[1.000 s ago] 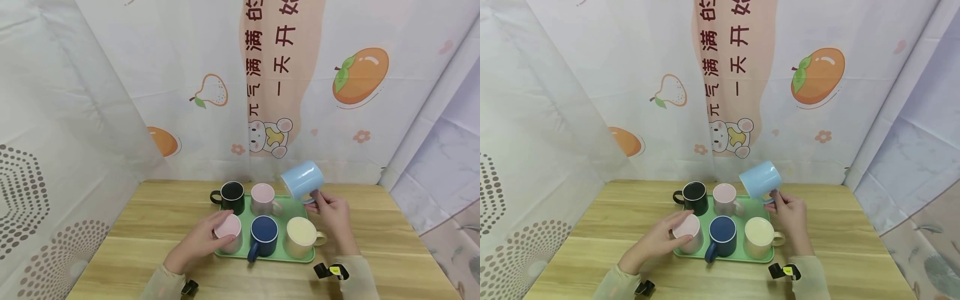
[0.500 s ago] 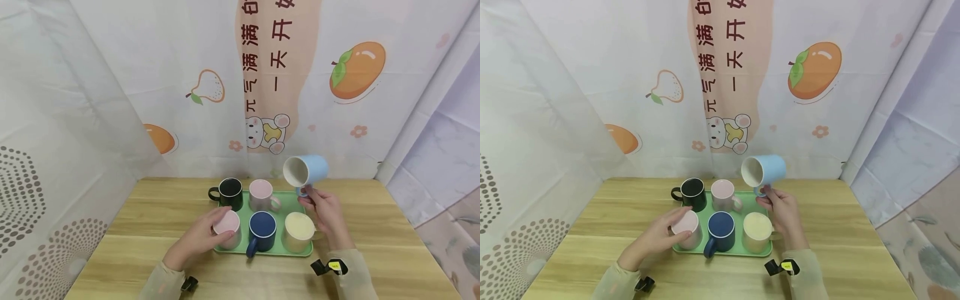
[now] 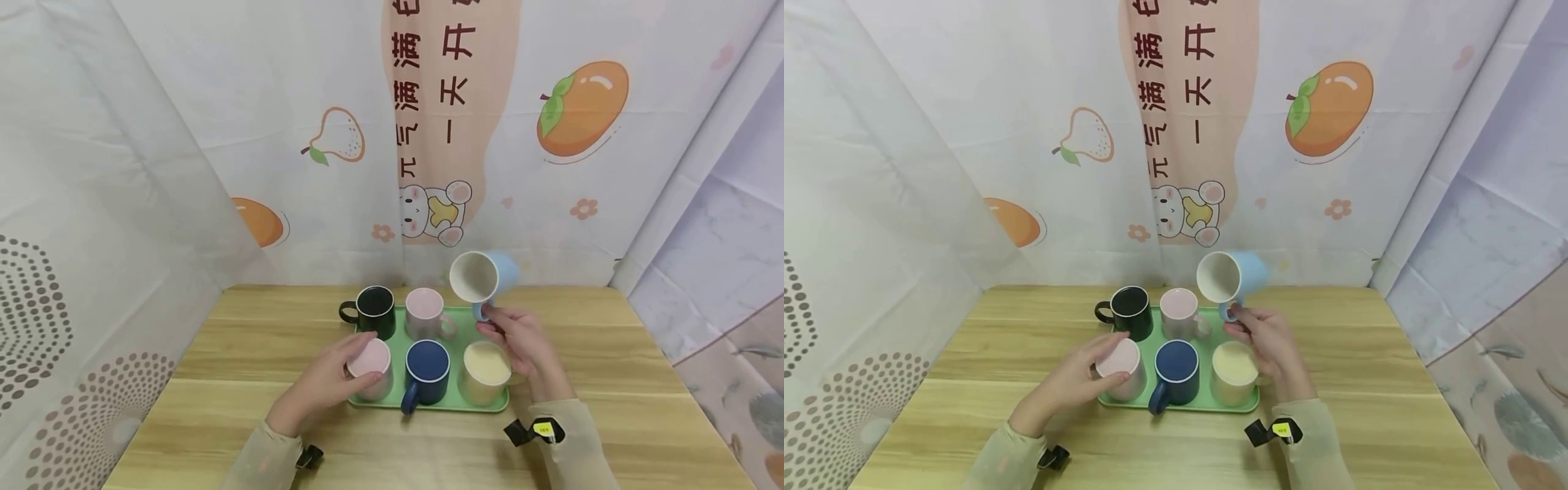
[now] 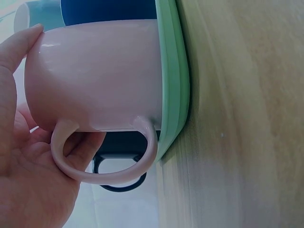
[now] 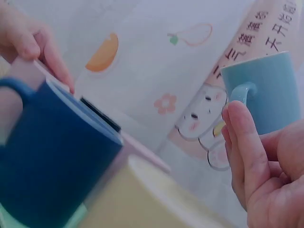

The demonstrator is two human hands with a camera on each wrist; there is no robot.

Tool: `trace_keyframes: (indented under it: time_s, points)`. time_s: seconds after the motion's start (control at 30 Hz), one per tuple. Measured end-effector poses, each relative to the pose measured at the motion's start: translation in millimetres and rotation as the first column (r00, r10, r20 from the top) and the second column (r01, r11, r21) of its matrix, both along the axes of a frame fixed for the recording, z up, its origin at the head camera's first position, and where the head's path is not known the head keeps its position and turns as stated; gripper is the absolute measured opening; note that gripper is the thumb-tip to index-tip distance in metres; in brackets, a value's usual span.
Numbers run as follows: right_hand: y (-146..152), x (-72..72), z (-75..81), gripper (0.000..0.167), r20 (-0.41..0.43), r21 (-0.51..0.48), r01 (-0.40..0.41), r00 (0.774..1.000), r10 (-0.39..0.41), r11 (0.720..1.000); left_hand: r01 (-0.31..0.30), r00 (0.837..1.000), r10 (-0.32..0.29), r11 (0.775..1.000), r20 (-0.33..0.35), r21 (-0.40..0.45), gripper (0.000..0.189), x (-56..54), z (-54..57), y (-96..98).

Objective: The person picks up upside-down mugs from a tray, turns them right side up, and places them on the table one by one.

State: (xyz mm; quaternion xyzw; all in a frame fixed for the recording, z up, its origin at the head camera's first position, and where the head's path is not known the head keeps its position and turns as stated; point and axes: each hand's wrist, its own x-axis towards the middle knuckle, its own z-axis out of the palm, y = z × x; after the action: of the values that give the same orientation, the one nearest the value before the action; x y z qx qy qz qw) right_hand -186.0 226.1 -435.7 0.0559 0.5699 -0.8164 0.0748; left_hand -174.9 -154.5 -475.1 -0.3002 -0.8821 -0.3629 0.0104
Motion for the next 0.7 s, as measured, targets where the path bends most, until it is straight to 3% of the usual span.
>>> trace_keyframes:
  time_s: [0.2,0.33,0.5,0.7]
  points:
    - [-15,5.6,8.9,0.040,0.000,-0.013,-0.050,0.999,0.050,0.999,0.012,1.000,-0.012,1.000,0.014,0.008,0.074,-0.4,1.6,1.0]
    - [-27,10.0,11.0,0.043,0.009,-0.049,-0.097,0.995,0.098,0.994,-0.010,0.999,0.011,1.000,0.038,-0.027,0.075,2.3,9.2,-0.1]
    - [-40,14.1,11.0,0.041,0.001,-0.114,-0.174,0.985,0.175,0.978,-0.031,0.999,0.031,0.999,0.014,0.010,0.072,4.6,29.4,5.0]
    - [-51,16.9,11.2,0.039,-0.010,-0.136,-0.201,0.979,0.202,0.970,-0.044,0.997,0.053,0.989,-0.058,0.138,0.053,4.7,62.5,32.9]
